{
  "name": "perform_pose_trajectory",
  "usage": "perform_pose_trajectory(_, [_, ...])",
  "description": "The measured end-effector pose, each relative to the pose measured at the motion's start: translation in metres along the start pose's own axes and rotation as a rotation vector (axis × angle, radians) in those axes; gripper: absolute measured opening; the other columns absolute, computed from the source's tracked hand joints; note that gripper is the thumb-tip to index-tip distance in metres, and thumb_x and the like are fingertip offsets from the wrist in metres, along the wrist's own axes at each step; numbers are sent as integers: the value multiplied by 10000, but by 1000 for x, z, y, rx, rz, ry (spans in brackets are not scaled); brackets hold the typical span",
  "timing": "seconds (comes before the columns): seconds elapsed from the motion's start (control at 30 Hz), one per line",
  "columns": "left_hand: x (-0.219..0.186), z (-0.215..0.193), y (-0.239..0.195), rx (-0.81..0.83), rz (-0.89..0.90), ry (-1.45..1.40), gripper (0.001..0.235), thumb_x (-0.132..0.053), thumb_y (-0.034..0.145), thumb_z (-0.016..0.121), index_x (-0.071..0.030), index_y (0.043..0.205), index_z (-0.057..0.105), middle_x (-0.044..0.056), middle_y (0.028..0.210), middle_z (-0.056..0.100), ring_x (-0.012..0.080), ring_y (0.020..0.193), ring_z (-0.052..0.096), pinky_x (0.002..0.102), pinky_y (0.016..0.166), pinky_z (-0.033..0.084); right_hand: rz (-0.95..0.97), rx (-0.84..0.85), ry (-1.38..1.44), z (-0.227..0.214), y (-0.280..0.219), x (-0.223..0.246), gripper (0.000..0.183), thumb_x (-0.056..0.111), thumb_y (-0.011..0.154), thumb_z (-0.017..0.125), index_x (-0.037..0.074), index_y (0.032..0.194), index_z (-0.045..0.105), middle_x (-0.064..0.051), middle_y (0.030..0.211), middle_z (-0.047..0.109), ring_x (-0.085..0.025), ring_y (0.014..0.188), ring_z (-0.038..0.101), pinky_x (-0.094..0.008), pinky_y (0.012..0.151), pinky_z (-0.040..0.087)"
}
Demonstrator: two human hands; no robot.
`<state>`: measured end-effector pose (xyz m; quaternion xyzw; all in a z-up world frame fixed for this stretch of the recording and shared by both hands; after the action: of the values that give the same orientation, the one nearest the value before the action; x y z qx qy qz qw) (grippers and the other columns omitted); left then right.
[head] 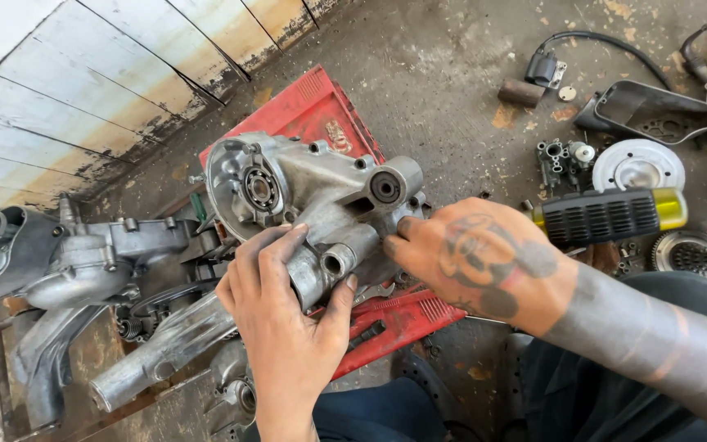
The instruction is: Repairing and cleaning motorcycle engine components using hand tools
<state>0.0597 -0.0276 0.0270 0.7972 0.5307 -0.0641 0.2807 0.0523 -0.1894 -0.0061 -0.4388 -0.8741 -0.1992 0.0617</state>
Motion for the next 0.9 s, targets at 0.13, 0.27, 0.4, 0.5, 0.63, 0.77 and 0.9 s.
perform_pose_trajectory(0.13, [0,-1,0,-11,13,16,634,-294,716,776,-72,1269,560,131,1311,582,311,1189,524,469,1058,301,44,-65,-108,10,-8,3,252,213,865,590,140,1106,603,-47,980,648,-275,717,668,-412,601,538])
perform_pose_trajectory(0.27, [-1,-1,-1,1,26,16,643,-328,747,765,-73,1295,544,127,1324,566,307,1208,507,461,1045,294,195,-104,28,19,-17,1,230,159,882,587,102,1105,591,-82,924,640,-294,693,669,-439,611,536])
perform_pose_trajectory(0.4, [-2,-4,0,2,48,4,645,-304,739,776,-58,1286,538,125,1316,573,308,1198,515,458,1042,306,199,-13,86,11,-13,-9,300,175,867,573,162,1165,606,-58,930,667,-322,718,698,-465,583,535])
perform_pose_trajectory(0.5, [3,-2,0,-8,25,-2,645,-322,720,783,-79,1277,567,118,1309,583,297,1182,523,449,1036,296,185,86,69,10,-7,-17,260,165,865,561,151,1123,586,-64,918,718,-348,771,717,-491,645,544])
perform_pose_trajectory(0.63, [5,1,-2,-9,19,6,650,-303,706,794,-81,1274,569,117,1304,590,292,1183,529,456,1032,301,76,141,12,15,-6,-25,355,208,801,662,202,1155,634,-57,864,698,-337,748,710,-477,627,554])
perform_pose_trajectory(0.77, [0,-1,0,-5,-1,-6,641,-245,679,792,-80,1259,573,118,1296,585,299,1156,532,465,1046,295,-79,37,-87,-1,0,-11,235,213,875,601,173,1105,632,-19,915,646,-269,787,679,-410,657,549])
perform_pose_trajectory(0.9, [0,-2,1,-15,3,-13,646,-235,669,798,-90,1257,575,113,1282,594,299,1166,535,468,1049,298,-26,58,-220,12,2,4,77,224,888,584,194,959,585,-20,909,629,-263,726,680,-412,602,558])
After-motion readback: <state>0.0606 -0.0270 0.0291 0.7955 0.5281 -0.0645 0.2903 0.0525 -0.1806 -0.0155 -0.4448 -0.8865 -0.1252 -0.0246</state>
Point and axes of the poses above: each hand's wrist, its own y-axis towards the middle knuckle, its own z-axis out of the palm, x = y × z, the point moved 7 cm from there along y, towards the middle knuckle
